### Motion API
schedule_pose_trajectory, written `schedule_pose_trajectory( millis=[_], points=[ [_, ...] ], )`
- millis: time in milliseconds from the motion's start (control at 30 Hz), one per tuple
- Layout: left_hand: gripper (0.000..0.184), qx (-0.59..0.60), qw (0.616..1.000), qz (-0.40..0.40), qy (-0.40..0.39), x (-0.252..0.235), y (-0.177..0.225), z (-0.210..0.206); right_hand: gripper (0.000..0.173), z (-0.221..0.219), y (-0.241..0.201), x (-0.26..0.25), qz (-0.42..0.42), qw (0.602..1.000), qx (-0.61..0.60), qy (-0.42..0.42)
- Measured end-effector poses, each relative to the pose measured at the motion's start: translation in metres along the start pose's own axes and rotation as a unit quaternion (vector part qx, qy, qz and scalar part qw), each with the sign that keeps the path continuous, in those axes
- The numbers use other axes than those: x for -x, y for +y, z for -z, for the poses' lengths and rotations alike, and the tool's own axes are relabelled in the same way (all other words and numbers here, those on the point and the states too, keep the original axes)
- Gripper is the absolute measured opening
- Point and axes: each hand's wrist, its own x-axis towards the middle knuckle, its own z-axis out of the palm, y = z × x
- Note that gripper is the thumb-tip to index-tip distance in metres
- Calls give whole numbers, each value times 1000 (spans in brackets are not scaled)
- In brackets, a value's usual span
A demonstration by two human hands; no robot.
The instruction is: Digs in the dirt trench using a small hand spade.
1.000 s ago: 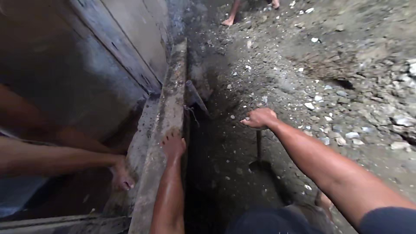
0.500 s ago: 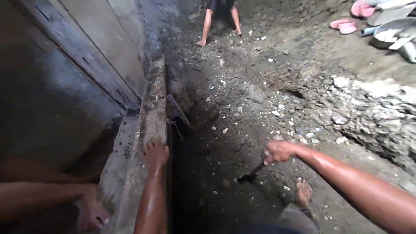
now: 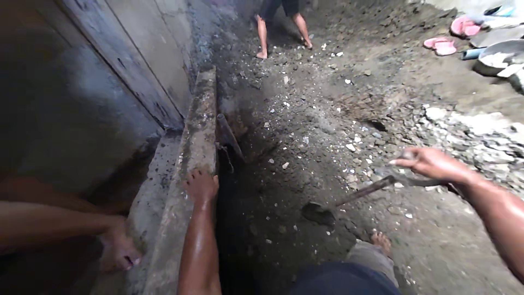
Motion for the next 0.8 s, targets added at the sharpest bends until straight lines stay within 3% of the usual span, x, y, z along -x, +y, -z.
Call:
schedule_pose_trajectory(
  millis=[167, 300, 400, 500, 633, 800],
  points=[
    [68, -13, 1000, 8, -9, -7, -1, -3, 40, 97, 12, -49, 29, 991, 75, 103],
    [66, -4, 1000, 20, -9, -7, 1, -7, 39, 124, 5, -80, 45, 983, 108, 145],
    [65, -8, 1000, 25, -10, -5, 2, -7, 44, 96, -43, -77, 22, 989, 113, 94],
    [64, -20, 999, 29, -5, -6, 1, -7, 58, 45, -47, -113, -20, 986, 152, 66],
    [68, -44, 998, 31, -31, -3, 4, 3, 56, 47, -80, -166, -14, 988, 153, 11],
    [69, -53, 998, 42, -21, -4, 3, -3, 57, 38, -130, -207, -23, 984, 176, 9]
  ],
)
